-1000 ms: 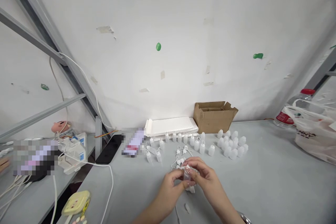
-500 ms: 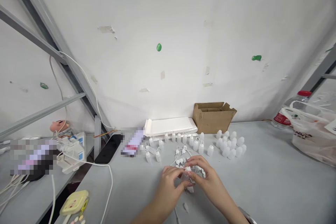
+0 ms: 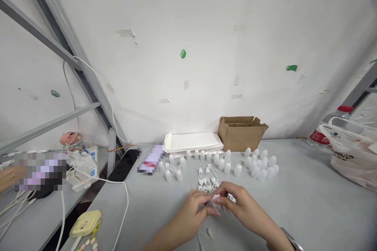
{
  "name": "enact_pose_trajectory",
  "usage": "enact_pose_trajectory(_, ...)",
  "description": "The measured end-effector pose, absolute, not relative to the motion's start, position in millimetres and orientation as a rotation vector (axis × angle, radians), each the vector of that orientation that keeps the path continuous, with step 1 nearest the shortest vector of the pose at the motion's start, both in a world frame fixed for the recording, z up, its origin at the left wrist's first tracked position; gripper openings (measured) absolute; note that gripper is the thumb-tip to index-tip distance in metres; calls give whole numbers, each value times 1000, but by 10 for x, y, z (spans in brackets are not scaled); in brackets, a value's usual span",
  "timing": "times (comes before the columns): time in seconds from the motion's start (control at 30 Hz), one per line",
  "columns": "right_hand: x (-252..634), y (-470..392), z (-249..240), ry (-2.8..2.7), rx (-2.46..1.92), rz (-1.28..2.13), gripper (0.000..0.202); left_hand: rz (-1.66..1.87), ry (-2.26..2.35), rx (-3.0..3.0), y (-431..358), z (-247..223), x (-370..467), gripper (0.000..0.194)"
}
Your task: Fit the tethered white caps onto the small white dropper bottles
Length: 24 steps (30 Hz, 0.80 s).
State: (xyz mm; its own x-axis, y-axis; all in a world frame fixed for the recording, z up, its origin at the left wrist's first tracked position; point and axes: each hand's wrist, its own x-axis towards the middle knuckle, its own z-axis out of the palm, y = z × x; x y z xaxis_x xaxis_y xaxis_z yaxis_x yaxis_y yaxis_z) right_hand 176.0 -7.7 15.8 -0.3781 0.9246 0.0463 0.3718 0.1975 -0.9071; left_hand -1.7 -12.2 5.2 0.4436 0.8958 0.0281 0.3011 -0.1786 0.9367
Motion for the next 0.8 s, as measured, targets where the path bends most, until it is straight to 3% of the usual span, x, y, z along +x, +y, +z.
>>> enact_pose_trajectory(0.27,1897,-169,222,-1784,-887,1543,15,493,663,1225,-198,144,-106,12)
enact_pose_trajectory(0.4,1844,-164,213,-1854,-1051,1377,17,517,738,1360,-159,31,-44,16)
enact_pose_trajectory(0.6,1701,-101,-39,-1905,-1441,969,22,729,1318,2017,-83,-188,36,17)
enact_pose_trajectory(0.8,1752,-87,-52,-1929,-1300,1031,13,798,1312,2146,-46,-227,-3,13)
